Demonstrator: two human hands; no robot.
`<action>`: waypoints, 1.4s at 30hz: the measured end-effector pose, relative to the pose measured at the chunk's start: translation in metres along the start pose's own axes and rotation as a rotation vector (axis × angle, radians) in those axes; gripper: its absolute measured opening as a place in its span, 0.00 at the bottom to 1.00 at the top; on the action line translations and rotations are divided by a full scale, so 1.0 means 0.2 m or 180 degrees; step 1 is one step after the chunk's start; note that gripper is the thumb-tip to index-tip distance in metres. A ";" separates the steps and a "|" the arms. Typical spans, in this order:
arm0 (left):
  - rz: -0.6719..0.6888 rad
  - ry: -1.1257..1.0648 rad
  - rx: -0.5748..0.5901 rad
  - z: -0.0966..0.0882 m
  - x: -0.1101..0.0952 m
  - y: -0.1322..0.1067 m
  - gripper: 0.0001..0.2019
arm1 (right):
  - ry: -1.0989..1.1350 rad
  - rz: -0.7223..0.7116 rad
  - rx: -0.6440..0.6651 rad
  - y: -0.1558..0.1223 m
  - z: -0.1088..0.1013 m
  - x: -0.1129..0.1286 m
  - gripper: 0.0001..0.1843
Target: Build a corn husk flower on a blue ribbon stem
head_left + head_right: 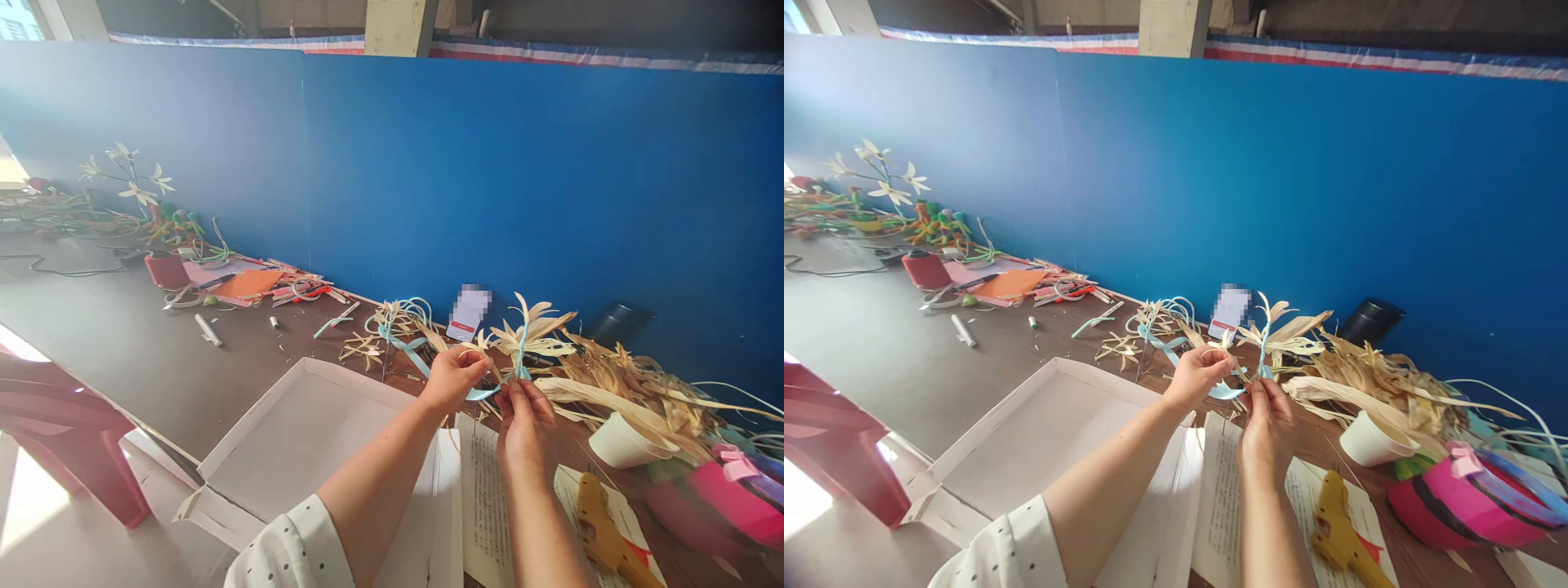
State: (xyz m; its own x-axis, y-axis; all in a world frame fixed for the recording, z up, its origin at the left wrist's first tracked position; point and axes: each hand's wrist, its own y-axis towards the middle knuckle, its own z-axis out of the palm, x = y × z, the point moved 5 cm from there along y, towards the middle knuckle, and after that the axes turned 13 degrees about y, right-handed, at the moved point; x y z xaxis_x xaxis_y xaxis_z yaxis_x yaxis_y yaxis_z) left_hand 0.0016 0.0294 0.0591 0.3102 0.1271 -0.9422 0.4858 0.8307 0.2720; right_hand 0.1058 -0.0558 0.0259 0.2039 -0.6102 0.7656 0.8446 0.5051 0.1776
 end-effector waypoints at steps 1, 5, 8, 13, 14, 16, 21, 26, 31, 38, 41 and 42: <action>0.0008 0.0006 0.0004 0.00 0.00 0.00 0.15 | -0.0040 -0.0034 -0.0065 0.00 -0.01 0.00 0.17; 0.0016 0.0025 0.0045 0.01 0.00 0.00 0.14 | -0.0121 -0.0050 -0.0270 0.02 -0.05 0.00 0.17; 0.0023 0.0093 0.0098 0.01 -0.01 0.00 0.14 | -0.0038 0.0000 -0.0283 0.02 -0.05 0.01 0.17; 0.0055 0.0294 0.0124 0.00 -0.01 0.00 0.13 | 0.0017 0.0262 -0.0016 -0.01 0.00 0.00 0.18; 0.0068 0.0316 0.0160 0.00 -0.01 0.00 0.13 | 0.0025 0.0307 0.0027 -0.02 0.01 0.00 0.18; 0.0111 0.0371 0.0244 0.01 0.00 -0.01 0.12 | 0.0063 0.0362 0.0065 -0.03 0.03 -0.01 0.19; 0.0070 0.0644 0.0376 0.02 0.04 0.00 0.09 | 0.0145 0.0372 0.0108 -0.03 0.04 -0.01 0.21; 0.0101 0.0815 0.0279 0.02 0.04 0.00 0.07 | 0.0167 0.0407 0.0201 -0.03 0.04 -0.02 0.20; 0.0205 0.0973 0.0199 0.01 0.02 0.00 0.07 | 0.0290 0.0604 0.0169 -0.02 0.04 -0.03 0.19; 0.0184 0.0518 0.0401 0.03 0.06 0.02 0.11 | 0.0490 0.0632 0.0204 -0.01 0.04 -0.04 0.20; 0.0088 0.0295 0.0432 0.03 0.05 0.01 0.14 | 0.0580 0.0677 0.0216 -0.01 0.04 -0.04 0.20; 0.0050 0.0216 0.0466 0.03 0.04 0.01 0.15 | 0.0596 0.0689 0.0236 -0.02 0.05 -0.04 0.20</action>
State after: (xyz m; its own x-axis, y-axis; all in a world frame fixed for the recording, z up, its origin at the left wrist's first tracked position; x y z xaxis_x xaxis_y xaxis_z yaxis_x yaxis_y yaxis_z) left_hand 0.0100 0.0280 0.0538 0.2651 0.1799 -0.9473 0.5968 0.7410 0.3077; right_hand 0.0965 -0.0467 0.0256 0.4690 -0.5820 0.6644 0.7345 0.6747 0.0726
